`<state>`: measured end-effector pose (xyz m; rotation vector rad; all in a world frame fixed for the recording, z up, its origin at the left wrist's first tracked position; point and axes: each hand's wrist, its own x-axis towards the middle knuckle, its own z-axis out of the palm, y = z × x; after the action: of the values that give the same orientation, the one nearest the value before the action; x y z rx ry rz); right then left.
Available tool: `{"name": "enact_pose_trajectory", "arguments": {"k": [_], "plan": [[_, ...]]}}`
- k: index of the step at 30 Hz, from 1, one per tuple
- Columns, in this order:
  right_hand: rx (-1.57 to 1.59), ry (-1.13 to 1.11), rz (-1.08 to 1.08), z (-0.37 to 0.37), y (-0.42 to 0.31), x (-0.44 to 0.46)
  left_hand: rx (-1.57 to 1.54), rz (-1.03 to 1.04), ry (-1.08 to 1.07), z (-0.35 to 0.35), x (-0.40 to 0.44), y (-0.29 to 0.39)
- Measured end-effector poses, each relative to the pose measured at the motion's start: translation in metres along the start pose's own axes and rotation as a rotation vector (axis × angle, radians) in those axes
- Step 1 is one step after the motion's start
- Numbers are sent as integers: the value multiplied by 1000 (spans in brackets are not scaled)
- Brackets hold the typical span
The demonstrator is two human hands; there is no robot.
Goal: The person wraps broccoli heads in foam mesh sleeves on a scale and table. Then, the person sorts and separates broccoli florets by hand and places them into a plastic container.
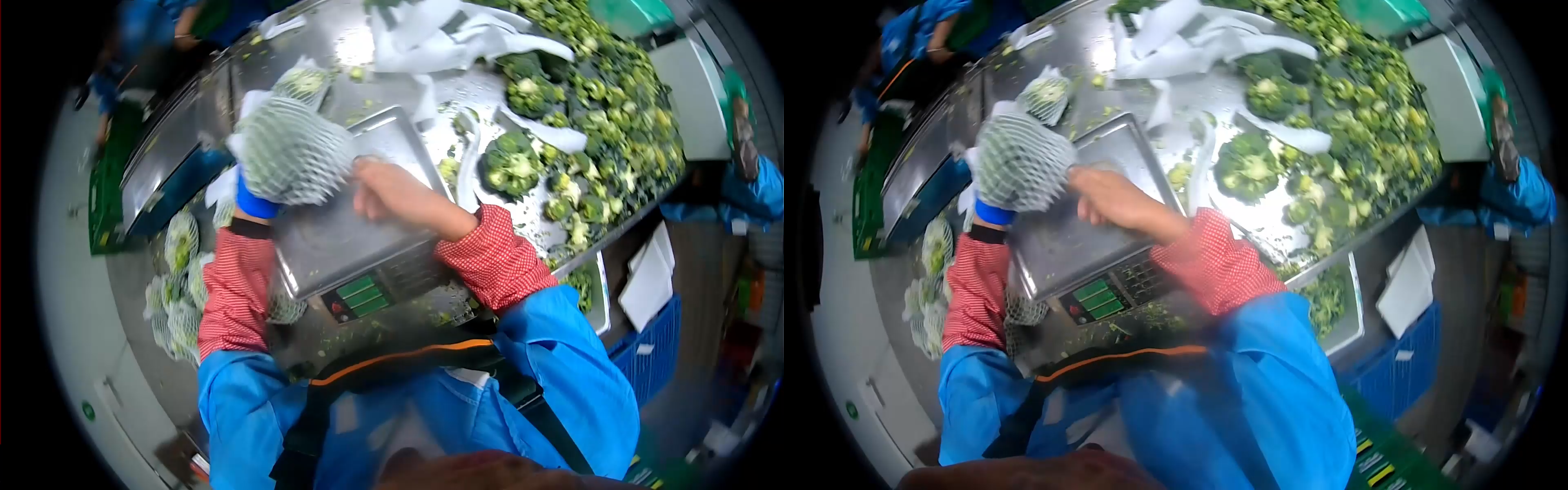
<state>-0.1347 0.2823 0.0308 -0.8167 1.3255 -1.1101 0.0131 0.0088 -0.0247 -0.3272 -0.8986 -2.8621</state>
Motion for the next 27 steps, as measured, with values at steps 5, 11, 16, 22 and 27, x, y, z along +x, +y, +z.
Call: {"name": "enact_pose_trajectory", "arguments": {"k": [5,11,16,22,27], "plan": [[-703,953,-274,-51,28,-46,304,200,937,5,48,67],[-1212,1272,-8,-130,86,-124,-73,249,1180,-39,51,64],[-1054,1104,259,-132,113,-122,909,-167,393,66,115,-74],[-484,1243,-63,-144,162,-117,1072,-419,163,100,183,-223],[-475,1293,-29,-138,183,-106,1483,-527,204,34,221,-295]]}}
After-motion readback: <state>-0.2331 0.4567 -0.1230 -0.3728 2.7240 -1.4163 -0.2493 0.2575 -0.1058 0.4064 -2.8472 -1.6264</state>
